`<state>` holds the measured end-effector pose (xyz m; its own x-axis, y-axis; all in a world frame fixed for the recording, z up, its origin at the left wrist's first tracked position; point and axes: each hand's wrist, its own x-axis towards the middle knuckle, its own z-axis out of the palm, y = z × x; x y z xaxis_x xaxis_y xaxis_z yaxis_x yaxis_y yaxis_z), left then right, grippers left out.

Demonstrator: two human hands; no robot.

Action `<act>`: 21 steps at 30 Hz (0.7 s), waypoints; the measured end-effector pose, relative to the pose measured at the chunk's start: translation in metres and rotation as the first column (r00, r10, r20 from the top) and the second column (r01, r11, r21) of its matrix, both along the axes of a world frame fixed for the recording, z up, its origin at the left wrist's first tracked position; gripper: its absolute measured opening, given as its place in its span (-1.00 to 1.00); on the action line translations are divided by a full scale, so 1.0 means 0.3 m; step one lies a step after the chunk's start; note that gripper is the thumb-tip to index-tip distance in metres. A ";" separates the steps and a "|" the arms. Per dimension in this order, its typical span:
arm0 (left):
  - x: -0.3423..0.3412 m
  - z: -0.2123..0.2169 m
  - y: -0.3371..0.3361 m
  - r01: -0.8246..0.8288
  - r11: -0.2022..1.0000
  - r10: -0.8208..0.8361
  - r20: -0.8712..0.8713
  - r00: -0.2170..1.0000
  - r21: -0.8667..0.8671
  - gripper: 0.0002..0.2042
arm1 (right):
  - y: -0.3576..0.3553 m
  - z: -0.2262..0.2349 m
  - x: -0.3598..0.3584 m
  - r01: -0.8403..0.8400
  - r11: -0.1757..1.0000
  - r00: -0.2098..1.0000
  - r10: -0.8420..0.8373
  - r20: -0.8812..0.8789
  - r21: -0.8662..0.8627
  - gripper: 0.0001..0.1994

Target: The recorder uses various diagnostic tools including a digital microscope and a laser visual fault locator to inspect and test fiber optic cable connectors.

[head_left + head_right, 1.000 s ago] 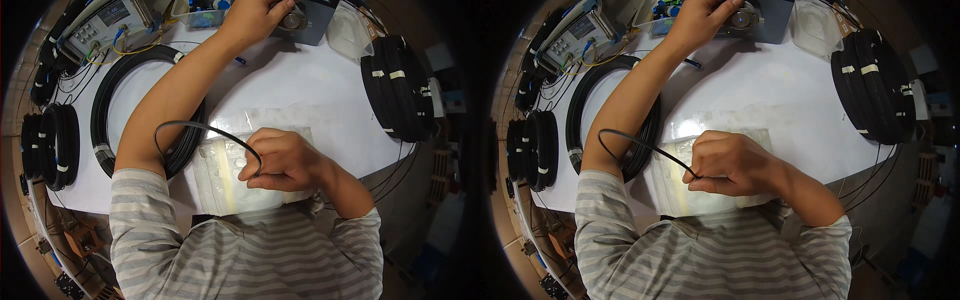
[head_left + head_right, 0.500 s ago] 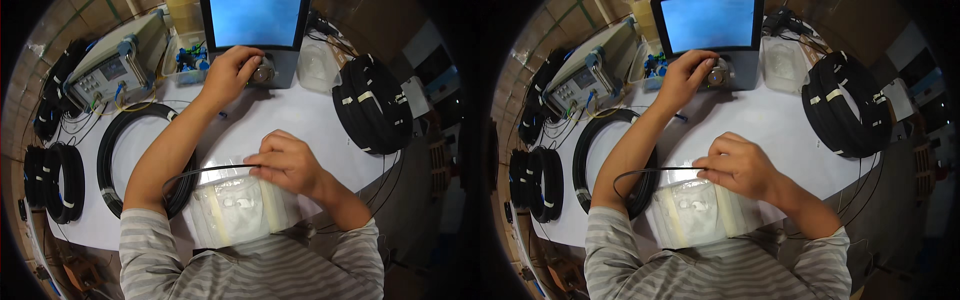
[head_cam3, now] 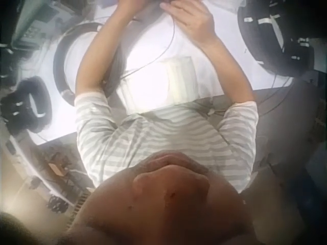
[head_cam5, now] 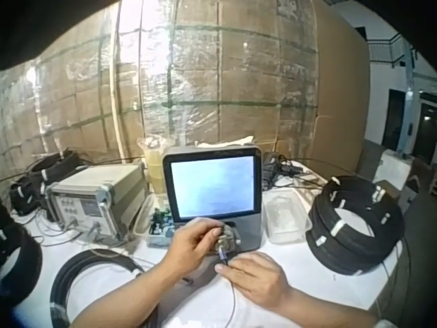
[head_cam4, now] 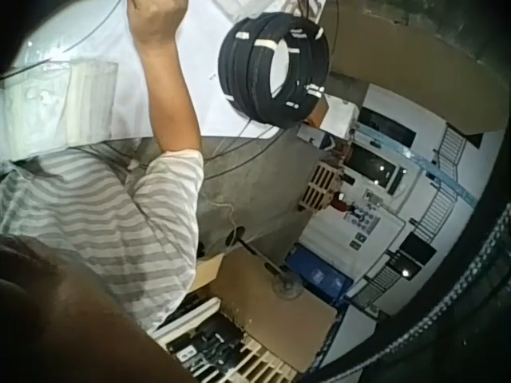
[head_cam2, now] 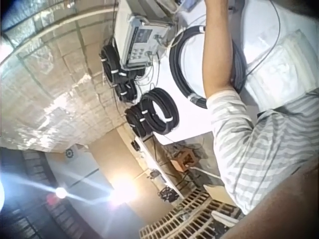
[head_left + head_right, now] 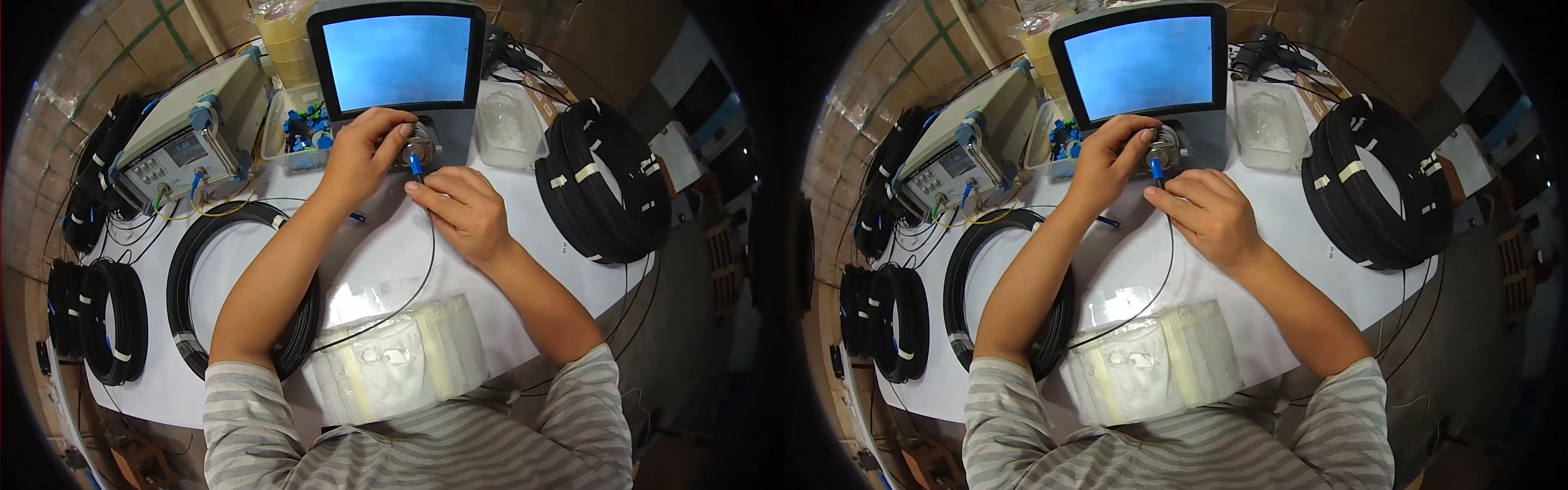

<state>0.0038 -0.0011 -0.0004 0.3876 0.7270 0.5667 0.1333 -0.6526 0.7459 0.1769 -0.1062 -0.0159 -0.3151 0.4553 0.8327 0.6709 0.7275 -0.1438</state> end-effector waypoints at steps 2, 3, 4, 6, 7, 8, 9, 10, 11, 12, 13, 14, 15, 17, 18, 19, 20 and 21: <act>-0.005 0.000 0.006 -0.008 1.000 0.008 -0.006 1.000 0.007 -0.81 | 0.005 -0.012 0.003 0.008 1.000 1.000 -0.008 -0.012 -0.009 -0.66; -0.003 0.000 0.005 -0.008 1.000 0.008 -0.008 1.000 0.004 -0.81 | 0.006 -0.016 0.005 0.015 1.000 1.000 -0.015 -0.019 -0.014 -0.66; -0.001 0.005 0.001 0.003 1.000 -0.003 -0.022 1.000 -0.005 -0.81 | 0.005 -0.021 0.005 0.016 1.000 1.000 -0.016 -0.021 -0.017 -0.66; -0.001 0.004 -0.002 0.014 1.000 -0.014 -0.036 0.999 -0.015 -0.81 | 0.004 -0.026 0.007 0.040 0.999 0.999 -0.041 -0.022 -0.020 -0.65; -0.002 0.003 -0.002 0.011 1.000 -0.012 -0.039 0.999 -0.025 -0.81 | 0.003 -0.028 0.006 0.040 0.999 0.999 -0.041 -0.022 -0.020 -0.65; -0.002 0.004 -0.003 0.008 0.999 -0.010 -0.041 0.999 -0.035 -0.81 | 0.003 -0.029 0.004 0.039 0.999 0.999 -0.040 -0.023 -0.022 -0.65; -0.003 0.006 -0.004 0.008 0.999 -0.010 -0.040 0.999 -0.033 -0.81 | 0.002 -0.029 0.003 0.038 0.999 0.999 -0.038 -0.023 -0.023 -0.65; -0.005 0.007 -0.007 0.007 1.000 -0.008 -0.041 0.999 -0.026 -0.81 | 0.001 -0.030 0.001 0.038 0.999 0.999 -0.038 -0.023 -0.022 -0.65; -0.006 0.009 -0.009 0.006 1.000 -0.006 -0.041 0.999 -0.018 -0.81 | 0.000 -0.030 0.000 0.037 0.999 0.999 -0.038 -0.023 -0.023 -0.65; -0.007 0.008 -0.008 0.005 1.000 -0.006 -0.040 0.999 -0.016 -0.81 | -0.001 -0.030 -0.001 0.036 0.999 0.999 -0.037 -0.022 -0.024 -0.64; -0.006 0.005 -0.006 0.006 1.000 -0.007 -0.042 0.999 -0.012 -0.80 | -0.002 -0.029 -0.001 0.037 0.999 0.999 -0.038 -0.020 -0.022 -0.64; -0.005 0.003 -0.005 0.007 1.000 -0.007 -0.044 0.999 -0.007 -0.80 | -0.003 -0.029 0.000 0.037 0.999 0.999 -0.038 -0.018 -0.033 -0.64; -0.005 0.003 -0.003 0.008 1.000 -0.008 -0.041 0.999 -0.005 -0.80 | -0.004 -0.027 0.001 0.037 0.998 0.999 -0.038 -0.016 -0.043 -0.64; -0.006 0.002 -0.003 0.005 1.000 -0.006 -0.052 0.999 -0.020 -0.80 | -0.005 -0.026 -0.001 0.041 0.998 0.999 -0.041 -0.009 -0.041 -0.64; -0.006 0.000 -0.004 0.005 1.000 -0.006 -0.051 0.999 -0.019 -0.80 | -0.005 -0.025 -0.001 0.045 0.998 0.999 -0.045 -0.002 -0.041 -0.64; -0.006 0.000 -0.003 0.011 1.000 -0.011 -0.042 0.999 -0.014 -0.80 | -0.005 -0.021 -0.002 0.043 0.998 0.999 -0.043 -0.001 -0.038 -0.64; -0.007 0.000 -0.003 0.016 1.000 -0.017 -0.033 0.999 -0.009 -0.80 | -0.005 -0.015 -0.003 0.039 0.999 0.999 -0.038 0.007 -0.030 -0.65; -0.008 0.001 -0.002 0.014 1.000 -0.014 -0.032 0.999 -0.008 -0.80 | -0.005 -0.011 -0.005 0.034 0.999 0.999 -0.033 0.015 -0.023 -0.67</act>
